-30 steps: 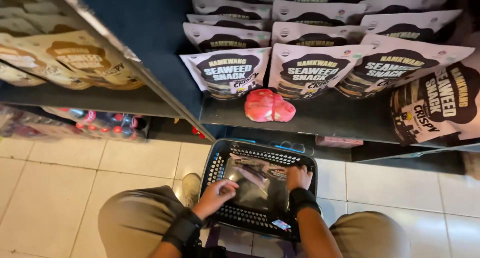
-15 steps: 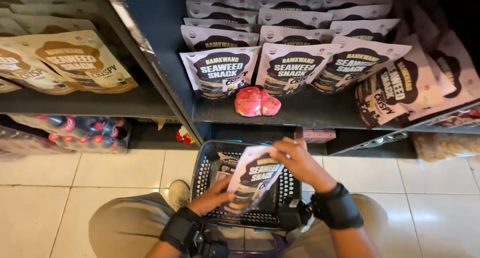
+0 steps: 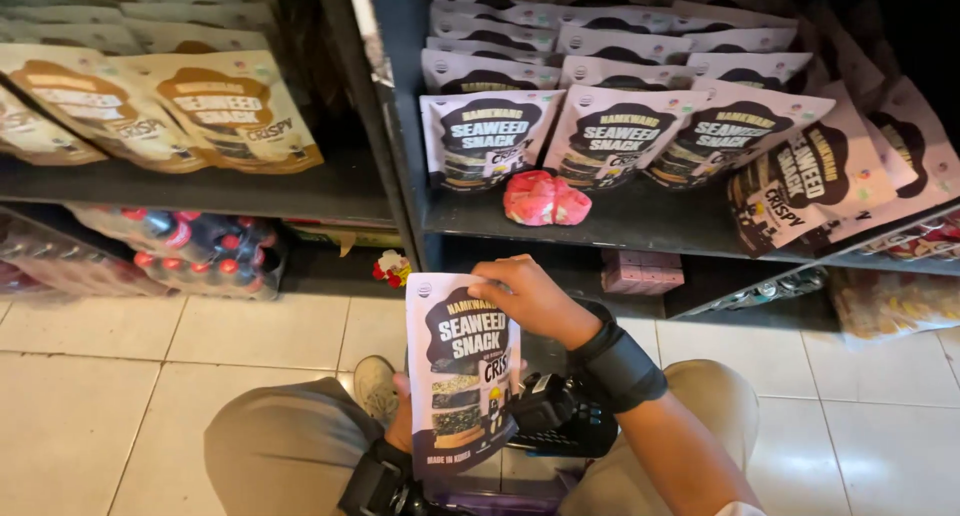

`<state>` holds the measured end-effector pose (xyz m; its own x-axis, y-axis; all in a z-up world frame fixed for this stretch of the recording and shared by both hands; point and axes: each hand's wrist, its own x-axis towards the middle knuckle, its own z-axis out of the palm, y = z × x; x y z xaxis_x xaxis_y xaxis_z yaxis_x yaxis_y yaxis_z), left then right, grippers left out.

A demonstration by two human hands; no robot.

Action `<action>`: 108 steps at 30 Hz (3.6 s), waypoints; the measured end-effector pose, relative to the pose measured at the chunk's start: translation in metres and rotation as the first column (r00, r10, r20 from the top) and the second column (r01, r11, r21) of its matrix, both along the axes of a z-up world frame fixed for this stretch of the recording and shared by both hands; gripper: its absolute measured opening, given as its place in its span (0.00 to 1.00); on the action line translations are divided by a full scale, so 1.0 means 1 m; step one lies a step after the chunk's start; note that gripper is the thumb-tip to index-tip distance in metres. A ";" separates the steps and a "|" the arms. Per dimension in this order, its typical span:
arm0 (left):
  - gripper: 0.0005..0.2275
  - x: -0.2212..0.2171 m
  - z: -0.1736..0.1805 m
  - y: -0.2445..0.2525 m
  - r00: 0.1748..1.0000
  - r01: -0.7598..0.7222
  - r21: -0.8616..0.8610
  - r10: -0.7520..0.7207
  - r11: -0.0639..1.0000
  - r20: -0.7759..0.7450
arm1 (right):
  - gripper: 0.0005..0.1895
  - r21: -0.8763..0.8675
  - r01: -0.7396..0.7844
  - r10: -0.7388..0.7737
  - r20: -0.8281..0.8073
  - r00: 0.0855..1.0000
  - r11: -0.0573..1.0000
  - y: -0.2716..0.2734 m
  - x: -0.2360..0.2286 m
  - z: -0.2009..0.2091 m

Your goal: The person wipes individual snack bags with a cloth while holding them in one hand, then places them back onto a store shelf.

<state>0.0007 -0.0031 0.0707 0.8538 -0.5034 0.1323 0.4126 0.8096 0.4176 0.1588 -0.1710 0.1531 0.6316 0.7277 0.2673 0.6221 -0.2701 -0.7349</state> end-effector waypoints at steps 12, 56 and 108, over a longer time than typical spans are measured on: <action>0.57 -0.010 0.003 0.014 0.996 -0.079 -0.127 0.072 0.989 -0.059 | 0.17 0.091 0.339 -0.340 0.467 0.816 0.937 -0.017 0.046 -0.020; 0.33 -0.038 -0.099 -0.004 0.883 -0.259 0.024 0.247 0.966 -0.398 | 0.23 0.021 -0.180 0.179 0.074 0.981 0.983 -0.016 -0.152 -0.021; 0.32 0.003 -0.072 -0.033 0.912 -0.163 0.118 0.195 0.980 -0.361 | 0.23 -0.039 0.323 -0.311 0.189 0.932 0.945 -0.063 -0.094 -0.064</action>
